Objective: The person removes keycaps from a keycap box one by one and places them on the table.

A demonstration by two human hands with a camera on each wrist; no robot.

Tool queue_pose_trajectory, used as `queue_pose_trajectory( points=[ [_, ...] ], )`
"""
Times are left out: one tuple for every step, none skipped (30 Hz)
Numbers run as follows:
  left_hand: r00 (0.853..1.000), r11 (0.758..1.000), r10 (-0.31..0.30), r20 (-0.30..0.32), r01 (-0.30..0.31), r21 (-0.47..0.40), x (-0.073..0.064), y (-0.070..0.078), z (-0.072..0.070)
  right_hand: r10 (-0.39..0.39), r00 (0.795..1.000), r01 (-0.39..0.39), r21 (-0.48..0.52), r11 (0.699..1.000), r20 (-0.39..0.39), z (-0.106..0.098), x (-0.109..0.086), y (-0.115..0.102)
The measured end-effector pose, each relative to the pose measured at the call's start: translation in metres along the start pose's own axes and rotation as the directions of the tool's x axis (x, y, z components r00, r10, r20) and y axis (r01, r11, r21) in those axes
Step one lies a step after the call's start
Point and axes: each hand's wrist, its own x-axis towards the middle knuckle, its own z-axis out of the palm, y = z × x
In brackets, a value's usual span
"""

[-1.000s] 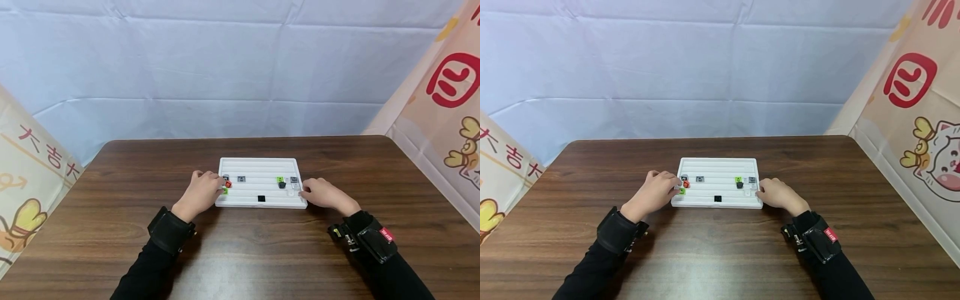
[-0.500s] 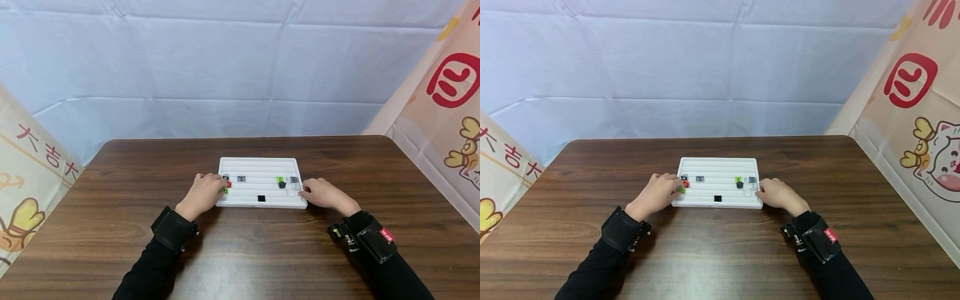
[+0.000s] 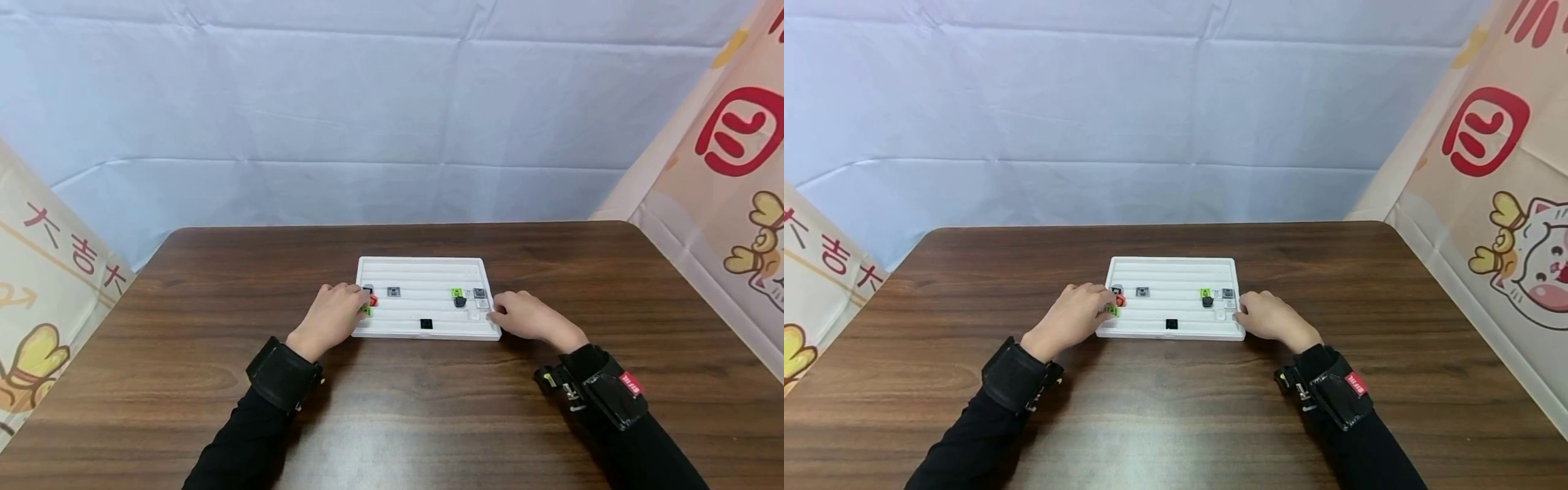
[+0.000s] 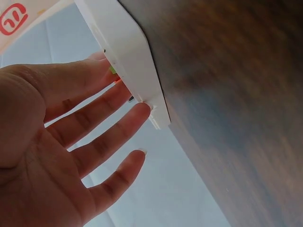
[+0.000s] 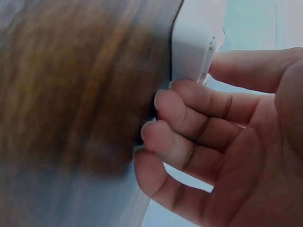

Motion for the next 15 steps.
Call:
queue_pose_trajectory(
  points=[
    [1.000, 1.000, 0.005, -0.008, -0.005, -0.001, 0.0002, -0.0002, -0.0001, 0.001, 1.000, -0.001, -0.001, 1.000, 0.000, 0.0000, 0.0002, 0.0000],
    [1.000, 1.000, 0.010, -0.016, -0.010, -0.001, 0.0003, -0.0003, -0.0002, -0.002, 1.000, 0.002, -0.002, 1.000, -0.001, -0.0001, 0.0002, 0.0001],
    [1.000, 1.000, 0.016, -0.021, -0.016, 0.002, 0.0005, -0.0005, -0.0002, -0.001, 1.000, 0.001, -0.002, 1.000, -0.002, -0.0001, 0.0004, 0.0003],
    [1.000, 1.000, 0.018, -0.025, -0.018, 0.001, 0.0007, -0.0005, -0.0003, -0.004, 1.000, 0.004, -0.004, 1.000, -0.003, -0.0003, 0.0003, 0.0003],
    [0.999, 1.000, 0.021, -0.029, -0.021, 0.003, 0.0010, -0.0006, -0.0001, -0.004, 1.000, 0.004, -0.002, 1.000, -0.004, -0.0004, 0.0002, 0.0003],
    [0.999, 1.000, 0.023, -0.030, -0.022, 0.005, 0.0012, -0.0006, -0.0001, -0.007, 1.000, 0.007, -0.003, 1.000, -0.003, -0.0004, 0.0001, 0.0003],
    [0.999, 1.000, 0.023, -0.029, -0.023, 0.005, 0.0013, -0.0005, 0.0000, -0.007, 1.000, 0.007, -0.002, 1.000, -0.003, -0.0003, 0.0001, 0.0003],
    [0.999, 1.000, 0.025, -0.030, -0.024, 0.005, 0.0014, -0.0005, 0.0002, -0.009, 1.000, 0.009, -0.002, 1.000, -0.004, -0.0004, -0.0001, 0.0003],
    [0.999, 1.000, 0.025, -0.031, -0.025, 0.003, 0.0015, -0.0004, 0.0004, -0.009, 1.000, 0.009, -0.002, 1.000, -0.004, -0.0003, -0.0001, 0.0003],
    [0.999, 1.000, 0.026, -0.031, -0.026, 0.000, 0.0015, -0.0004, 0.0005, -0.010, 1.000, 0.010, -0.003, 1.000, -0.004, -0.0003, -0.0002, 0.0001],
    [0.999, 1.000, 0.028, -0.032, -0.028, -0.005, 0.0014, -0.0004, 0.0005, -0.010, 1.000, 0.010, -0.003, 1.000, -0.004, -0.0002, -0.0003, 0.0000],
    [0.999, 0.999, 0.030, -0.032, -0.030, -0.011, 0.0012, -0.0003, 0.0005, -0.010, 1.000, 0.010, -0.005, 1.000, -0.004, -0.0001, -0.0003, -0.0002],
    [0.999, 0.999, 0.031, -0.033, -0.032, -0.018, 0.0012, -0.0004, 0.0007, -0.009, 1.000, 0.009, -0.006, 1.000, -0.005, -0.0002, -0.0004, -0.0005],
    [0.999, 0.999, 0.033, -0.035, -0.034, -0.022, 0.0011, -0.0004, 0.0007, -0.009, 1.000, 0.009, -0.006, 1.000, -0.005, -0.0003, -0.0004, -0.0007],
    [0.999, 0.999, 0.033, -0.035, -0.034, -0.027, 0.0010, -0.0003, 0.0006, -0.008, 1.000, 0.008, -0.006, 1.000, -0.005, -0.0003, -0.0005, -0.0009]
  ],
)
